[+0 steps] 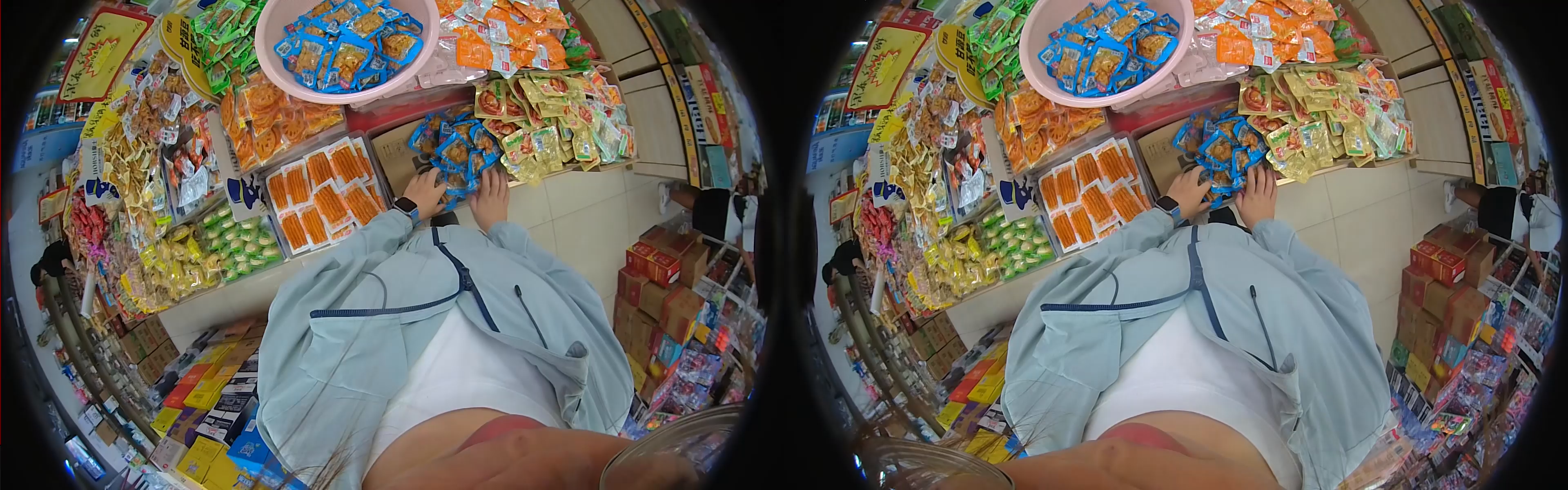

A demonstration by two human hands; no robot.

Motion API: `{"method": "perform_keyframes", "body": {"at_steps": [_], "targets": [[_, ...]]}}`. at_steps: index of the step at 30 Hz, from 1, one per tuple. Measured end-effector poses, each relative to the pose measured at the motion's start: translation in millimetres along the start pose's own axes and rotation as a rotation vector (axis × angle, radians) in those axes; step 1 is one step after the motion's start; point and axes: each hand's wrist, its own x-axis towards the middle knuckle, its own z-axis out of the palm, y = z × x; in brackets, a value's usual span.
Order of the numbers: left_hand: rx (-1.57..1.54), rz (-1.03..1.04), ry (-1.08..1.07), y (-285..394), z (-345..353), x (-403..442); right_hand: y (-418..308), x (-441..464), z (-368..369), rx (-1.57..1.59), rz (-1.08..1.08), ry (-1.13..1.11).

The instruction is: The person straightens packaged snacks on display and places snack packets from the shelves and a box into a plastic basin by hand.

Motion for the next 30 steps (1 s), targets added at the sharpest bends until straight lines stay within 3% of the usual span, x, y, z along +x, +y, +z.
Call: {"method": "perform_keyframes", "body": {"at_steps": [9,15,17,21,23,24,27,28,30], "targets": [[0.215,-0.269,-0.048,6,-22,-4,2,0,2,0.010,0.008,-0.011],[0.079,-0.328,0.008,1,4,-5,3,0,4,0.015,0.038,-0.096],[0.174,-0.229,0.186,-2,10,-12,8,1,9,0.038,0.038,-0.124],[0.136,-0.271,0.031,-8,15,-20,24,17,6,0.209,-0.104,-0.077],[0.298,-0.246,0.173,-7,20,-22,26,19,5,0.186,-0.121,-0.079],[0.390,-0.220,0.361,-7,19,-26,27,23,4,0.174,-0.125,-0.079],[0.357,-0.214,0.228,-11,9,-29,29,35,-5,0.296,0.025,-0.207],[0.263,-0.228,0.205,-9,4,-32,31,37,-5,0.284,-0.041,-0.153],[0.209,-0.307,0.289,-10,3,-35,46,44,4,0.490,0.028,-0.257]]}}
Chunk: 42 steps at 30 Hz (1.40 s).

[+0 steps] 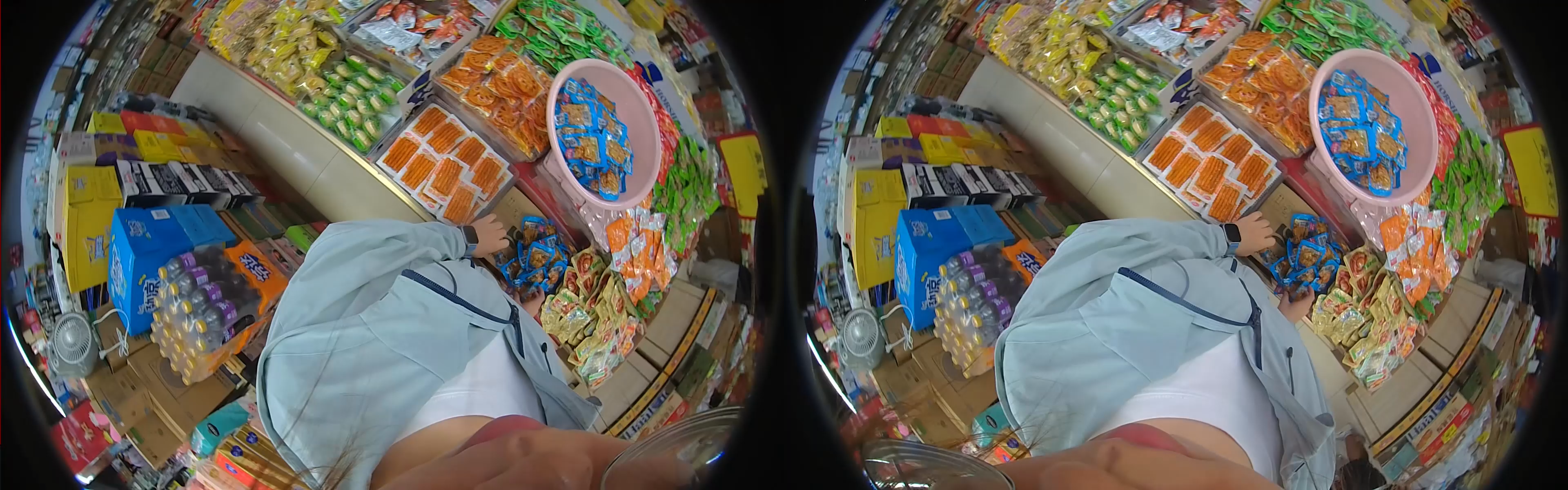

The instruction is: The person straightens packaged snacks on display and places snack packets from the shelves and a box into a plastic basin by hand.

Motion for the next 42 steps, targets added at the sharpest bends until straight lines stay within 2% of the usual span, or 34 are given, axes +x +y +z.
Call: {"method": "perform_keyframes", "body": {"at_steps": [1,2,4,5,8,10,12,14,16,19,22,26,28,30,32,35,39,40,42], "targets": [[-0.031,-0.041,0.031,0,0,-1,27,4,2,0.102,0.042,-0.046],[-0.040,-0.069,0.092,1,-6,-3,89,11,17,0.267,-0.040,-0.038],[-0.063,-0.117,0.212,-2,-22,-6,52,9,-16,0.373,0.149,-0.100],[-0.061,-0.106,0.225,-4,-19,-8,11,9,-35,0.427,0.244,-0.127],[0.003,-0.084,0.256,-7,-9,-17,-127,21,-70,0.627,0.030,-0.081],[-0.054,-0.100,0.211,-10,-4,-23,-171,69,-70,0.257,-0.555,0.235],[-0.093,-0.113,0.191,-17,-1,-31,-242,121,-93,-0.080,-0.874,0.318],[-0.128,-0.127,0.213,-18,4,-36,-274,179,-82,-0.255,-0.994,0.359],[-0.152,-0.113,0.239,-16,-24,-42,-252,254,-45,-0.173,-0.846,0.068],[-0.185,-0.157,0.303,-21,-43,-55,-266,249,-30,-0.504,-0.864,0.167],[-0.265,-0.341,0.326,-27,-49,-75,-263,244,-34,-0.413,-0.906,0.203],[-0.217,-0.410,0.359,-28,-62,-114,-274,196,-49,-0.158,-0.963,0.278],[-0.194,-0.467,0.364,-26,-57,-125,-246,158,-35,-0.200,-0.928,0.167],[-0.176,-0.521,0.382,-20,-64,-128,-209,122,-14,-0.099,-0.886,-0.050],[-0.174,-0.565,0.365,-19,-60,-128,-164,79,5,-0.329,-0.646,-0.171],[-0.127,-0.586,0.346,-17,-66,-122,-158,40,6,-0.536,-0.363,-0.375],[-0.075,-0.569,0.313,-22,-59,-109,-145,42,16,-0.705,-0.408,-0.523],[-0.053,-0.549,0.303,-25,-57,-105,-141,42,21,-0.707,-0.403,-0.489],[-0.012,-0.568,0.287,-28,-58,-98,-139,44,31,-0.709,-0.530,-0.333]]}}
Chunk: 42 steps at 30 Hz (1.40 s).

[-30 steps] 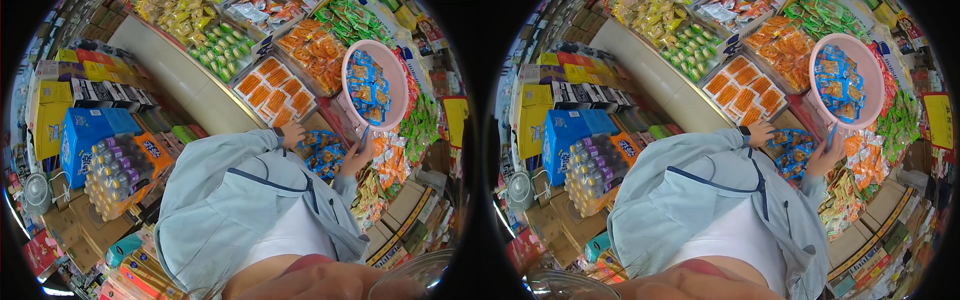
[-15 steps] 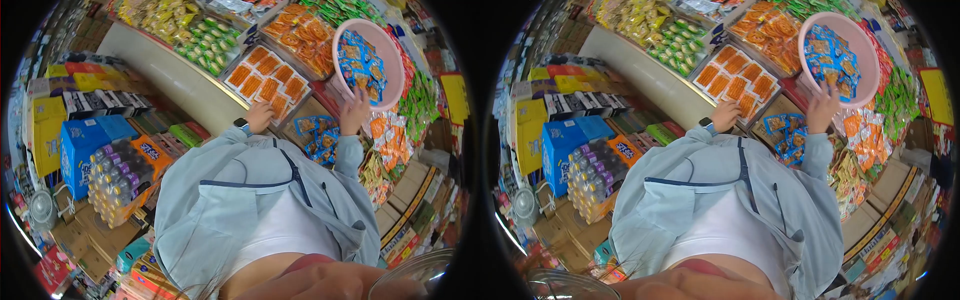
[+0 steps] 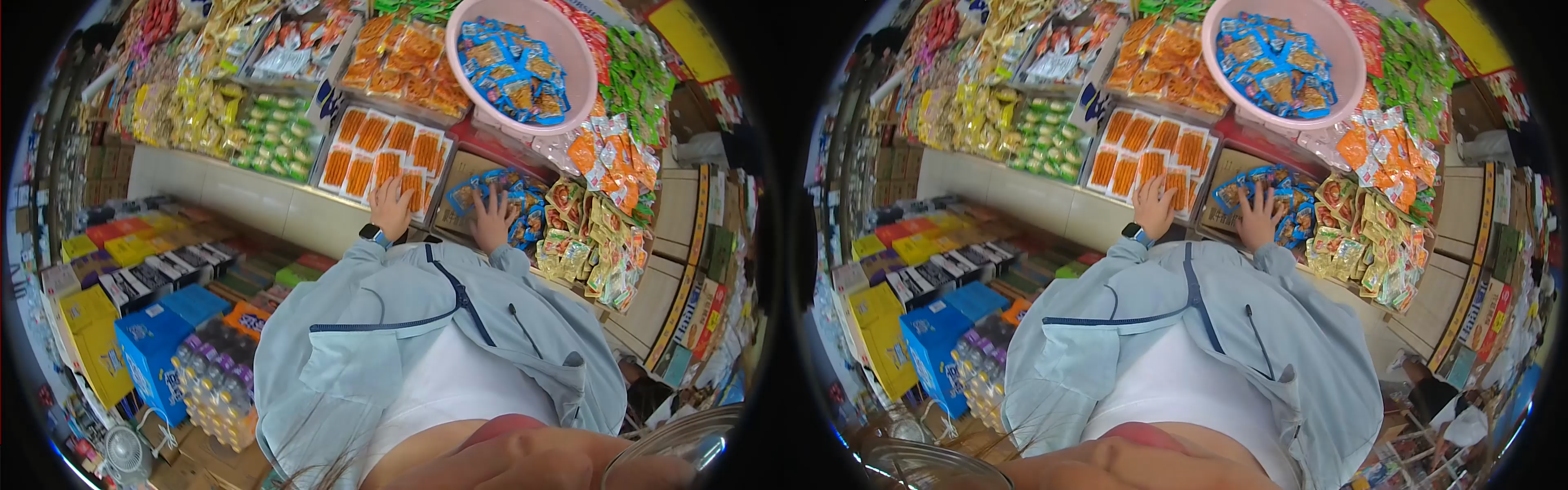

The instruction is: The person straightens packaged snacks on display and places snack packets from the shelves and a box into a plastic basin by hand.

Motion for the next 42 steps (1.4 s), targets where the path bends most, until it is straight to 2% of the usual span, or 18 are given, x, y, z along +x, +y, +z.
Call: {"method": "perform_keyframes", "body": {"at_steps": [2,5,9,13,14,17,19,21,24,28,31,33,35,37,40,42], "targets": [[0.016,-0.079,-0.082,1,-4,7,-3,5,1,0.019,-0.110,0.098],[0.094,-0.139,-0.039,-9,-1,22,-10,18,5,0.304,-0.123,-0.047],[0.208,-0.188,-0.055,-32,8,45,2,32,46,0.234,-0.229,0.124],[0.256,-0.205,-0.094,-42,11,50,16,35,-1,0.608,-0.190,0.040],[0.271,-0.196,-0.080,-44,14,48,19,34,-12,0.704,-0.171,0.182],[0.275,-0.209,-0.086,-43,15,49,26,43,-130,0.929,-0.052,0.604],[0.281,-0.195,-0.072,-44,14,49,49,69,-158,0.837,-0.057,0.829],[0.280,-0.186,-0.077,-41,10,48,74,105,-180,0.614,-0.067,0.926],[0.291,-0.174,-0.045,-42,13,48,87,140,-174,0.087,0.010,0.636],[0.294,-0.173,-0.029,-42,12,48,81,139,-164,0.176,0.068,0.689],[0.305,-0.183,-0.049,-40,10,48,69,109,-150,0.380,0.068,0.802],[0.302,-0.182,-0.041,-39,9,49,48,76,-125,0.440,0.142,0.790],[0.314,-0.174,-0.022,-42,14,48,30,37,-79,0.424,0.171,0.728],[0.296,-0.165,-0.009,-44,17,48,8,-14,-52,0.384,0.332,0.382],[0.261,-0.163,-0.007,-44,16,47,-6,-59,-16,0.253,0.494,0.211],[0.263,-0.149,-0.003,-45,15,46,4,-63,27,0.083,0.450,0.216]]}}
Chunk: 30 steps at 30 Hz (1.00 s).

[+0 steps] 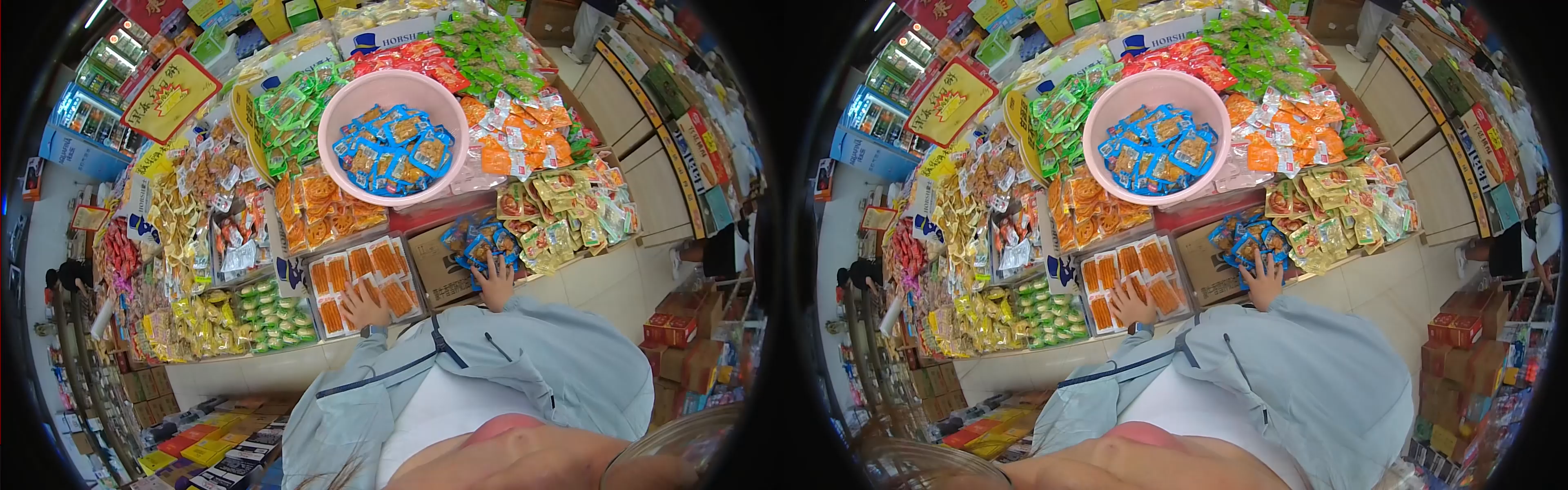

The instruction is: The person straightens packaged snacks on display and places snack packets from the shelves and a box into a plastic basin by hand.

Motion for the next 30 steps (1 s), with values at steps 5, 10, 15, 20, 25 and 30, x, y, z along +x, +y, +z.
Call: {"method": "perform_keyframes", "body": {"at_steps": [5,10,15,20,25,30], "targets": [[0.009,-0.003,-0.002,0,2,0,24,8,6,0.085,-0.060,-0.137],[0.004,0.005,0.001,-1,3,-1,32,-2,-4,0.242,-0.096,-0.032],[0.005,0.006,0.011,-1,5,1,50,-15,-2,0.345,-0.188,0.039],[0.014,0.015,0.023,-2,5,1,60,-9,12,0.362,-0.117,0.125],[0.025,0.020,0.056,0,6,1,58,2,-3,0.344,-0.108,0.165],[0.044,0.020,0.050,-1,7,-1,61,3,-12,0.334,-0.095,0.206]]}}
